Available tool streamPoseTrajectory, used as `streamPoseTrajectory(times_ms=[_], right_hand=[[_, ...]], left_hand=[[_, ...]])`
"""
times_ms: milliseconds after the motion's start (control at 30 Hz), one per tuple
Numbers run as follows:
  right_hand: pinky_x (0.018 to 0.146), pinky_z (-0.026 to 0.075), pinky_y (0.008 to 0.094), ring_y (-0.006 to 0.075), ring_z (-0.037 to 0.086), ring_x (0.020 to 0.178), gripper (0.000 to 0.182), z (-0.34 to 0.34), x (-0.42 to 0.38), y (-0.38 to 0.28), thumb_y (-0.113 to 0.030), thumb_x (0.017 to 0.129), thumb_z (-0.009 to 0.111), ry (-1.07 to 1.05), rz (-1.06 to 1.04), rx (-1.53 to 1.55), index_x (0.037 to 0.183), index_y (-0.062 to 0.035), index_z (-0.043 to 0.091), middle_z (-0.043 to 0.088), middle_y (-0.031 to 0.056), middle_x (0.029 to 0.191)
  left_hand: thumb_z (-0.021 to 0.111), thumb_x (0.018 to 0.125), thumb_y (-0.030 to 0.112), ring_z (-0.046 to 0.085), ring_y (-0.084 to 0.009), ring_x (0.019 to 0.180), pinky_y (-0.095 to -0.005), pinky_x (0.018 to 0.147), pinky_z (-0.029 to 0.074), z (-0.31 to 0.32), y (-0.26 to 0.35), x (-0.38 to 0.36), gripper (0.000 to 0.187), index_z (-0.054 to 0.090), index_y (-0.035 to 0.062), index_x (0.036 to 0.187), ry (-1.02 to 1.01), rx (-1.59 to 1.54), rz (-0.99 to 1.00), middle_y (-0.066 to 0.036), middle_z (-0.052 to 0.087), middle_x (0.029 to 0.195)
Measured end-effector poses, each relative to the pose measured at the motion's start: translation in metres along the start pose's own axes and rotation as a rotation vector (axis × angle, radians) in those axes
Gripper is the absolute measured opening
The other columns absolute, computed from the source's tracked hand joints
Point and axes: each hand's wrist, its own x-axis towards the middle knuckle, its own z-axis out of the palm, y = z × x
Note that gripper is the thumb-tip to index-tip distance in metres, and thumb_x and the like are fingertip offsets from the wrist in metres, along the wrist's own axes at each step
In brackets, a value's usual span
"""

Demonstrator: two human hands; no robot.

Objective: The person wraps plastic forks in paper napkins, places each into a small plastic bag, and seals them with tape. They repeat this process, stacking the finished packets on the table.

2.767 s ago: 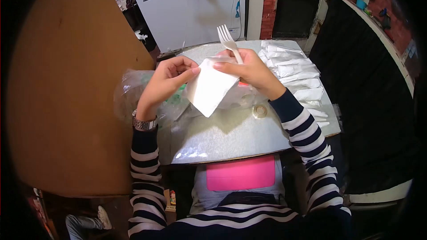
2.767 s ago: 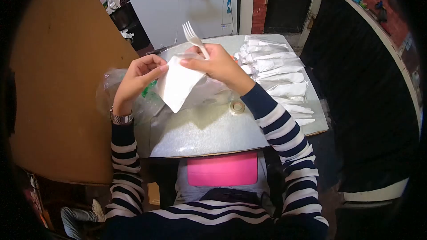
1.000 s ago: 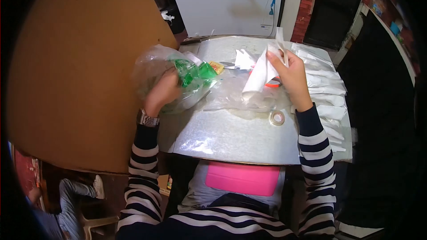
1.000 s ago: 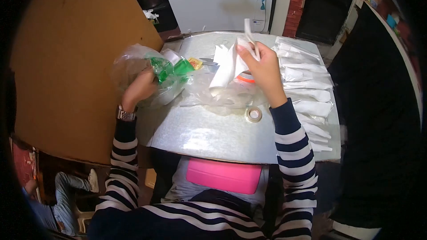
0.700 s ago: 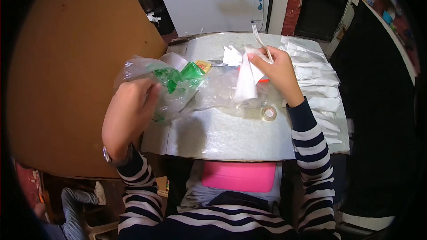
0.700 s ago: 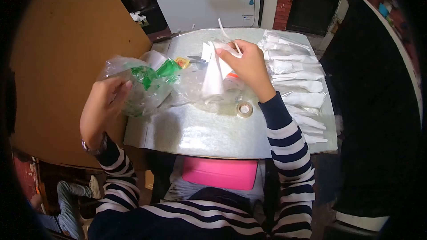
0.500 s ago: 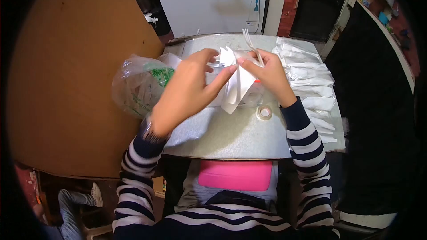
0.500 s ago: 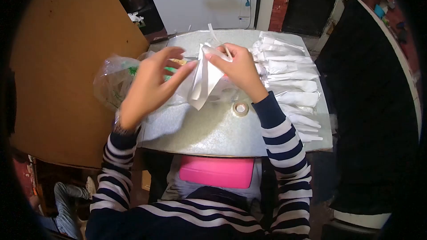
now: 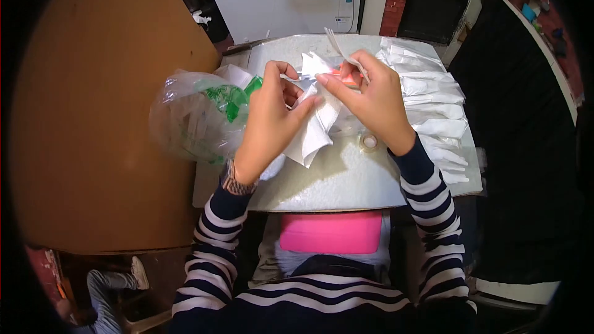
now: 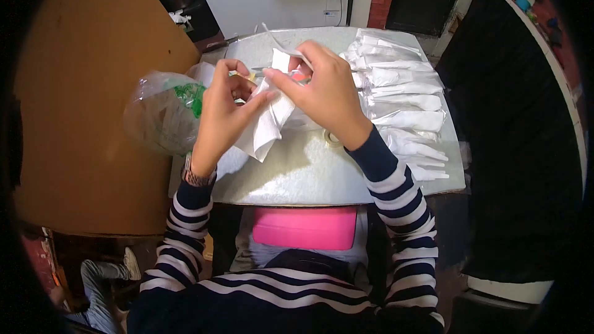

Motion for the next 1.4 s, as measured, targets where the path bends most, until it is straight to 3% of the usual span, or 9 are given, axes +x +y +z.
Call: streamPoseTrajectory(times_ms=[100,467,567,733,1000,1100,1200,1300,1400], right_hand=[[0.053,0.045,0.0341,0.0246,0.057,0.051,0.046,0.001,-0.02,-0.021,-0.04,0.075,0.079,-0.163,0.037,0.043,0.069,0.0028,0.065,0.06,0.0142,0.059],[0.061,0.048,0.0273,0.0108,0.061,0.063,0.031,0.005,-0.074,-0.017,-0.028,0.078,0.078,-0.294,0.373,0.134,0.076,0.0006,0.066,0.065,0.0072,0.066],[0.062,0.047,0.0256,0.0095,0.059,0.066,0.026,-0.006,-0.085,-0.009,-0.022,0.079,0.078,-0.21,0.506,0.247,0.079,0.0009,0.066,0.065,0.0056,0.07],[0.062,0.042,0.0213,0.0047,0.054,0.068,0.021,-0.034,-0.086,-0.006,-0.019,0.082,0.076,-0.178,0.667,0.336,0.079,-0.0028,0.063,0.062,-0.0011,0.073],[0.06,0.042,0.0217,0.0051,0.053,0.066,0.023,-0.03,-0.079,0.007,-0.021,0.083,0.076,-0.223,0.544,0.281,0.082,-0.0033,0.061,0.062,-0.0001,0.071],[0.062,0.043,0.0224,0.006,0.053,0.067,0.025,-0.028,-0.078,0.003,-0.022,0.083,0.075,-0.241,0.532,0.274,0.082,-0.0026,0.061,0.062,0.0008,0.071],[0.063,0.043,0.0234,0.0066,0.052,0.069,0.027,-0.015,-0.073,-0.001,-0.025,0.083,0.075,-0.306,0.519,0.293,0.082,-0.0019,0.06,0.059,0.0005,0.072],[0.065,0.043,0.0258,0.0078,0.048,0.072,0.032,0.008,-0.068,-0.008,-0.03,0.084,0.074,-0.371,0.429,0.359,0.081,-0.0012,0.06,0.055,0.0002,0.073],[0.059,0.035,0.0208,0.0026,0.041,0.068,0.024,0.033,-0.066,0.0,-0.026,0.086,0.073,-0.459,0.397,0.365,0.083,-0.0074,0.058,0.049,-0.0071,0.073]], left_hand=[[0.074,0.079,0.002,0.063,-0.012,0.07,-0.0254,0.06,0.051,-0.002,0.013,-0.025,0.039,0.041,0.0026,0.099,0.102,0.076,0.086,-0.007,0.061,0.076],[0.077,0.079,0.005,0.063,-0.0134,0.071,-0.0277,0.06,0.053,0.01,0.016,-0.086,0.033,0.048,0.0013,0.096,-0.049,-0.018,0.051,-0.009,0.059,0.081],[0.069,0.089,0.015,0.065,-0.0179,0.075,-0.0311,0.064,0.053,-0.006,0.014,-0.077,0.022,0.055,-0.0015,0.095,-0.226,-0.117,-0.044,-0.013,0.062,0.088],[0.054,0.094,0.019,0.061,-0.0378,0.097,-0.0425,0.086,0.048,0.003,-0.032,-0.053,0.028,0.06,-0.0037,0.111,-0.475,0.365,0.295,-0.022,0.063,0.101],[0.055,0.086,0.006,0.06,-0.0404,0.096,-0.0429,0.087,0.048,0.02,-0.056,-0.03,0.027,0.059,-0.005,0.11,-0.514,0.5,0.345,-0.024,0.063,0.103],[0.05,0.079,-0.004,0.062,-0.0369,0.09,-0.0393,0.084,0.05,-0.001,-0.019,-0.043,0.027,0.06,-0.0045,0.104,-0.2,0.243,0.308,-0.022,0.063,0.097],[0.043,0.072,-0.009,0.063,-0.0309,0.085,-0.0345,0.079,0.05,-0.023,0.039,-0.076,0.029,0.058,-0.0033,0.097,-0.115,-0.136,0.218,-0.018,0.062,0.09],[0.042,0.07,-0.01,0.06,-0.0275,0.079,-0.0312,0.072,0.048,-0.023,0.045,-0.099,0.026,0.055,-0.0026,0.091,-0.326,-0.061,0.244,-0.014,0.058,0.085],[0.043,0.07,-0.01,0.058,-0.0276,0.073,-0.0342,0.067,0.047,-0.011,0.024,-0.107,0.021,0.053,-0.002,0.086,-0.147,0.066,0.171,-0.013,0.056,0.082]])
